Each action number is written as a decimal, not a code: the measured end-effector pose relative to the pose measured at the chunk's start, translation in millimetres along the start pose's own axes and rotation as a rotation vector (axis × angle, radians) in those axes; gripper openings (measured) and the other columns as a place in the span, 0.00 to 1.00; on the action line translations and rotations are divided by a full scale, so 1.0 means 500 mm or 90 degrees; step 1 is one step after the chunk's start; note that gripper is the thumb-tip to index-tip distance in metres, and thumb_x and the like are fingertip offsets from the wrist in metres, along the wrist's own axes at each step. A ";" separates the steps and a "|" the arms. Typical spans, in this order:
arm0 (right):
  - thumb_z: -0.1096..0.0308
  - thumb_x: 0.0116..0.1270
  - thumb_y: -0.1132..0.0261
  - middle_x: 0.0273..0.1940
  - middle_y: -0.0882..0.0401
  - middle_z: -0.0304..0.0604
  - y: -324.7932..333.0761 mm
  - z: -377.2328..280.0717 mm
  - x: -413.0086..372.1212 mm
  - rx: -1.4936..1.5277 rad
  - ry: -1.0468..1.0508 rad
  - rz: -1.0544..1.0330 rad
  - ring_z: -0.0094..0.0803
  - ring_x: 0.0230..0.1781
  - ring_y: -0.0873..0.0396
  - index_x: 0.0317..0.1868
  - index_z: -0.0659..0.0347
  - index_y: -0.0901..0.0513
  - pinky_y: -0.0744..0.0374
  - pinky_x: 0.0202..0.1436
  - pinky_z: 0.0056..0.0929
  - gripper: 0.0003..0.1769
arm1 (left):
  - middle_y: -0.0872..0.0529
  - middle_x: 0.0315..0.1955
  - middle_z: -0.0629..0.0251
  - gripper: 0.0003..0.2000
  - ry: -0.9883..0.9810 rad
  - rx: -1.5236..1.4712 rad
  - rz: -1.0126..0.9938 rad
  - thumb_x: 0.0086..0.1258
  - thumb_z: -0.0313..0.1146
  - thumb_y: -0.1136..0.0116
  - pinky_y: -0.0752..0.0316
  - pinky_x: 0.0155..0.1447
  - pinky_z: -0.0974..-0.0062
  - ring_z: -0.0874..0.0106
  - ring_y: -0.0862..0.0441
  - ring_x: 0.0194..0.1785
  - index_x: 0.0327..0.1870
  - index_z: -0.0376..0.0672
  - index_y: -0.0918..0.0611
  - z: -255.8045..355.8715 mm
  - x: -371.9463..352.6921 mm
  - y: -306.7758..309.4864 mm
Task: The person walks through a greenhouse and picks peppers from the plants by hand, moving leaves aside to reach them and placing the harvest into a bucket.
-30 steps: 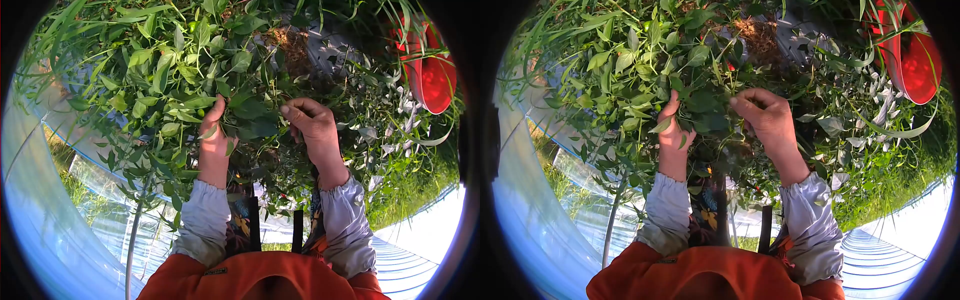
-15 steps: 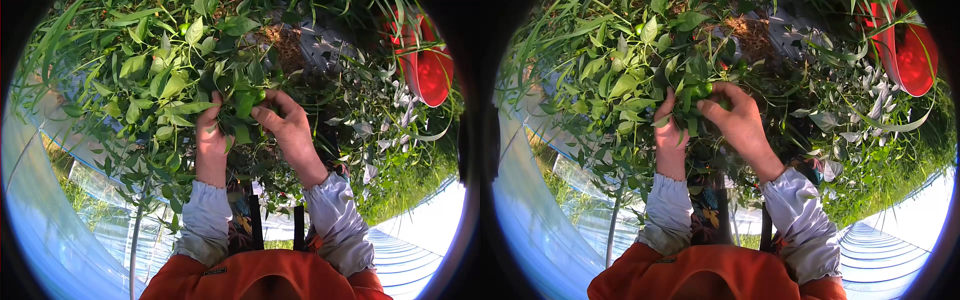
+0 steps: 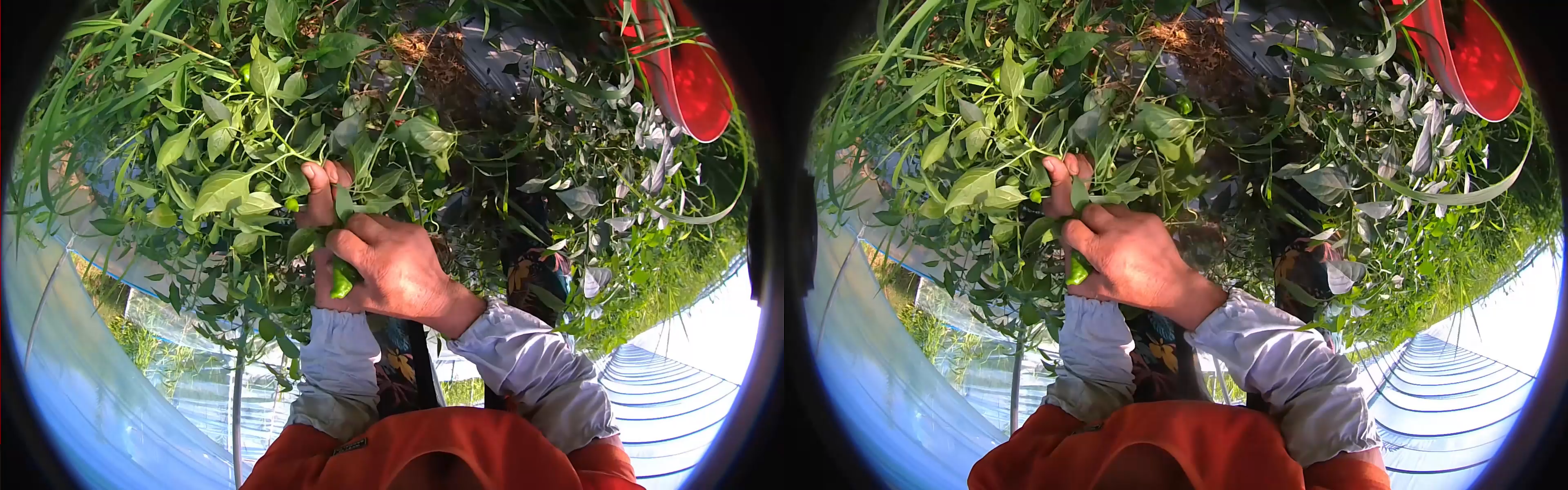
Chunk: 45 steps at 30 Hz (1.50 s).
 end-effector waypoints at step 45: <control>0.65 0.58 0.35 0.51 0.18 0.51 0.058 0.562 -0.006 0.101 -0.618 -0.022 0.36 0.46 0.18 0.62 0.60 0.24 0.23 0.49 0.34 0.28 | 0.21 0.38 0.66 0.19 0.011 -0.021 0.310 0.71 0.48 0.41 0.21 0.45 0.69 0.72 0.19 0.37 0.43 0.36 0.23 -0.027 -0.016 0.097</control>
Point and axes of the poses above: each hand's wrist, its own x-axis towards the middle knuckle, its own y-axis out of the back of the hand, z = x × y, the point moved 10 cm from there along x, towards the middle knuckle
